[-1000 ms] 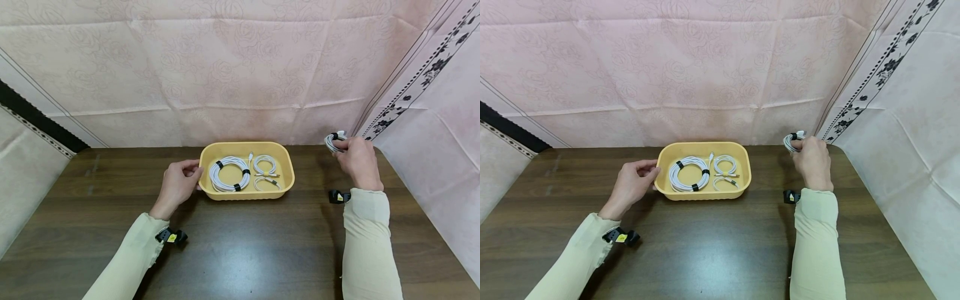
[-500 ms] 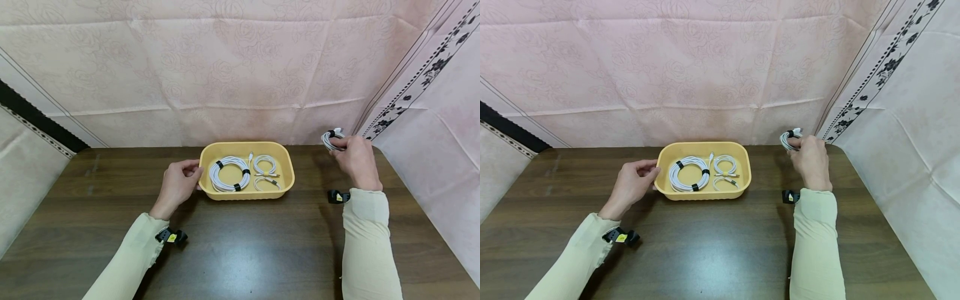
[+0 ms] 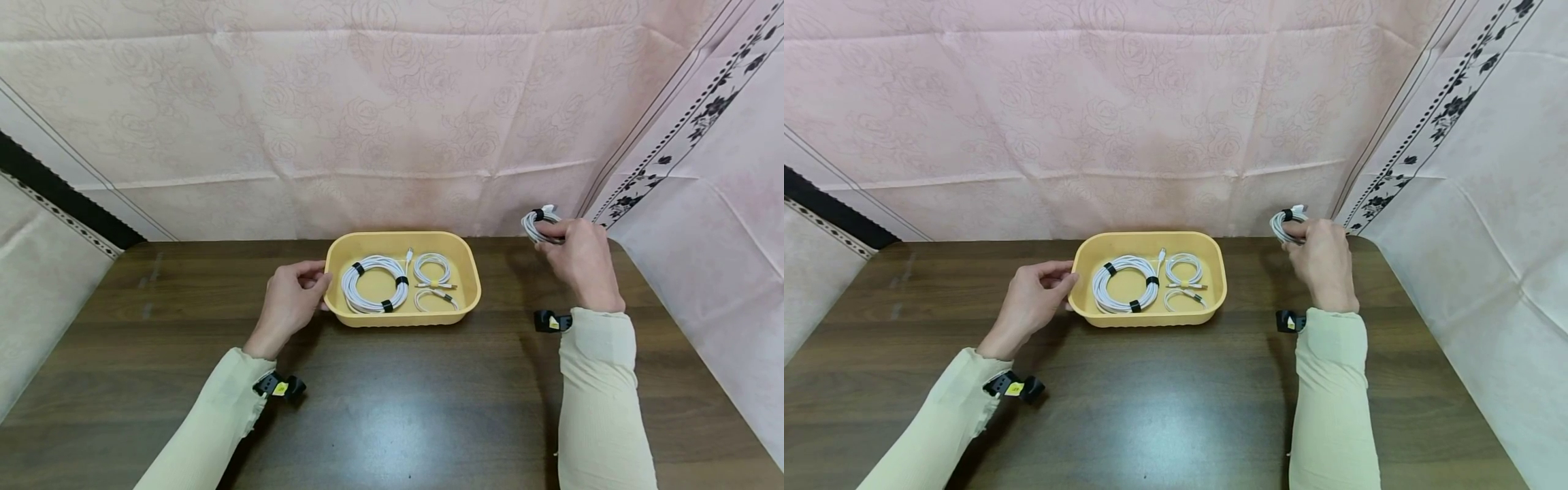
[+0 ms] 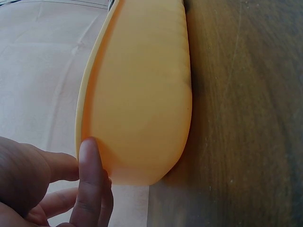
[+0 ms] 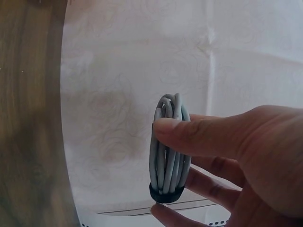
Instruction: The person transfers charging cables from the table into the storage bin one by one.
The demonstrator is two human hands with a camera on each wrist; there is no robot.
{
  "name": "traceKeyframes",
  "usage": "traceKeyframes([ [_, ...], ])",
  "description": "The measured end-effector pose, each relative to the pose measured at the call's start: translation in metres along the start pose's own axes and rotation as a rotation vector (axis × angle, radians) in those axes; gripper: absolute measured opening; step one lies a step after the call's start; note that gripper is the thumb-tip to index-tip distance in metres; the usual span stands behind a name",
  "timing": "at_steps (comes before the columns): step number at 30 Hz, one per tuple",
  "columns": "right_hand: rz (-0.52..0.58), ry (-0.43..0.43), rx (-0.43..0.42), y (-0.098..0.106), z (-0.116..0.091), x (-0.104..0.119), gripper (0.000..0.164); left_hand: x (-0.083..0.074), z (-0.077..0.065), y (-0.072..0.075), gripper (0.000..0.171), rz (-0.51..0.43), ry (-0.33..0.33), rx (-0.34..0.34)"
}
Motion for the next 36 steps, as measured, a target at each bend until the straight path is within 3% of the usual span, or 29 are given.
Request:
traceKeyframes([
  [15, 0.026, 0.052, -0.014, -0.001, 0.000, 0.010, 0.035, 0.000, 0.000, 0.000, 0.033, 0.001, 0.001, 0.005],
  [36, 0.017, 0.053, -0.008, -0.001, -0.002, 0.018, 0.034, 0.001, 0.000, 0.000, 0.033, 0.007, 0.011, 0.007],
])
Point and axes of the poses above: each hand's wrist, its own z-axis towards the middle knuckle, its own y-axis out of the back of the hand, x = y × z, the point moved 4 cm from there along z, towards the middle knuckle
